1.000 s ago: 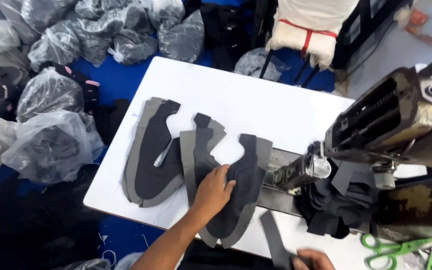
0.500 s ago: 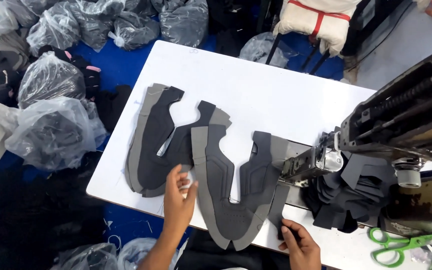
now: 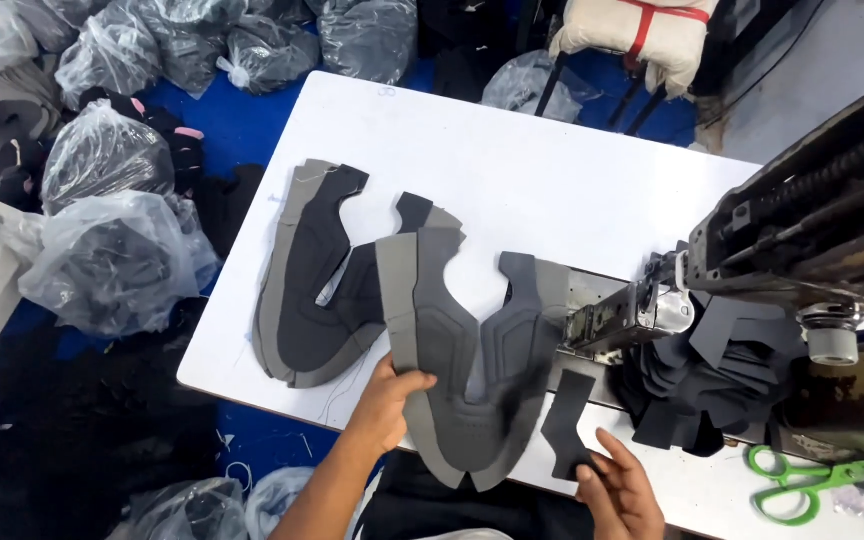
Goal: The person aligns and stitches together components of a shoe upper using an industrial sewing machine.
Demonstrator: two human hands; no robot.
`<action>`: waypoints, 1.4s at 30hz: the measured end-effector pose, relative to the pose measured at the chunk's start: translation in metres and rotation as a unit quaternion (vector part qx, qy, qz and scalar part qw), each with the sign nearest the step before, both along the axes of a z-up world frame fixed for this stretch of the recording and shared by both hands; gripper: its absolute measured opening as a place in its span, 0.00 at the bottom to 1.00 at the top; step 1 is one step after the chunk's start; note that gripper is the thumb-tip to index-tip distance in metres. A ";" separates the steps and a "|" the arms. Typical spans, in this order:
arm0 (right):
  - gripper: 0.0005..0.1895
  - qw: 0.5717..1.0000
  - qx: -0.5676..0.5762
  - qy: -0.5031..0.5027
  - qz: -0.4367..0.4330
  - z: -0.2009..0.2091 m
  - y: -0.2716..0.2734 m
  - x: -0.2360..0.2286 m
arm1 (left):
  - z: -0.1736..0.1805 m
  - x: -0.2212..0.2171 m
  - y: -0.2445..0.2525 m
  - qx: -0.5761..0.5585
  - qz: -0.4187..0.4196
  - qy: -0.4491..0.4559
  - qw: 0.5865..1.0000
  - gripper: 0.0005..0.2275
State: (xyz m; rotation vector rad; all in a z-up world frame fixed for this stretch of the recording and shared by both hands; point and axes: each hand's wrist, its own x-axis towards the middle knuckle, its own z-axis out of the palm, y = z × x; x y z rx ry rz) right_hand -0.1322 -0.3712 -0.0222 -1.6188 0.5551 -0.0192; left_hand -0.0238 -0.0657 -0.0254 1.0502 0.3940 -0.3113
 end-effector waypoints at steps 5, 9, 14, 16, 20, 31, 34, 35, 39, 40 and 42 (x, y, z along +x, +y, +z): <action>0.18 0.997 0.010 -0.064 0.043 0.011 0.008 0.003 | 0.036 -0.007 -0.016 -0.071 -0.021 -0.017 0.997 0.22; 0.16 0.983 0.032 -0.098 0.155 0.054 0.050 0.038 | 0.038 -0.011 -0.022 -0.128 0.012 0.058 0.990 0.14; 0.15 0.969 0.009 -0.056 0.239 0.077 0.093 0.054 | -0.003 -0.018 -0.020 -0.124 0.018 0.007 0.992 0.14; 0.14 0.958 -0.034 -0.027 0.282 0.079 0.099 0.052 | -0.020 -0.018 -0.017 -0.136 0.047 0.008 0.990 0.15; 0.13 0.954 -0.056 0.003 0.296 0.074 0.099 0.046 | -0.026 -0.017 -0.011 -0.160 0.073 0.002 0.984 0.19; 0.13 0.967 -0.020 0.037 0.252 0.046 0.096 0.047 | 0.002 -0.010 -0.010 -0.152 0.075 0.063 0.983 0.37; 0.13 0.966 -0.025 0.066 0.250 0.064 0.103 0.058 | 0.003 -0.012 -0.011 -0.135 0.079 0.093 0.983 0.37; 0.13 0.965 -0.025 0.064 0.252 0.069 0.105 0.061 | 0.004 -0.012 -0.012 -0.135 0.081 0.091 0.983 0.37; 0.14 0.967 -0.026 0.080 0.243 0.077 0.112 0.068 | 0.007 -0.014 -0.013 -0.159 0.066 0.057 0.983 0.37; 0.14 0.968 -0.021 0.079 0.238 0.076 0.112 0.069 | 0.008 -0.014 -0.014 -0.158 0.066 0.064 0.983 0.37; 0.14 0.969 -0.015 0.064 0.239 0.075 0.113 0.070 | 0.017 -0.014 -0.015 -0.167 0.062 0.050 0.983 0.36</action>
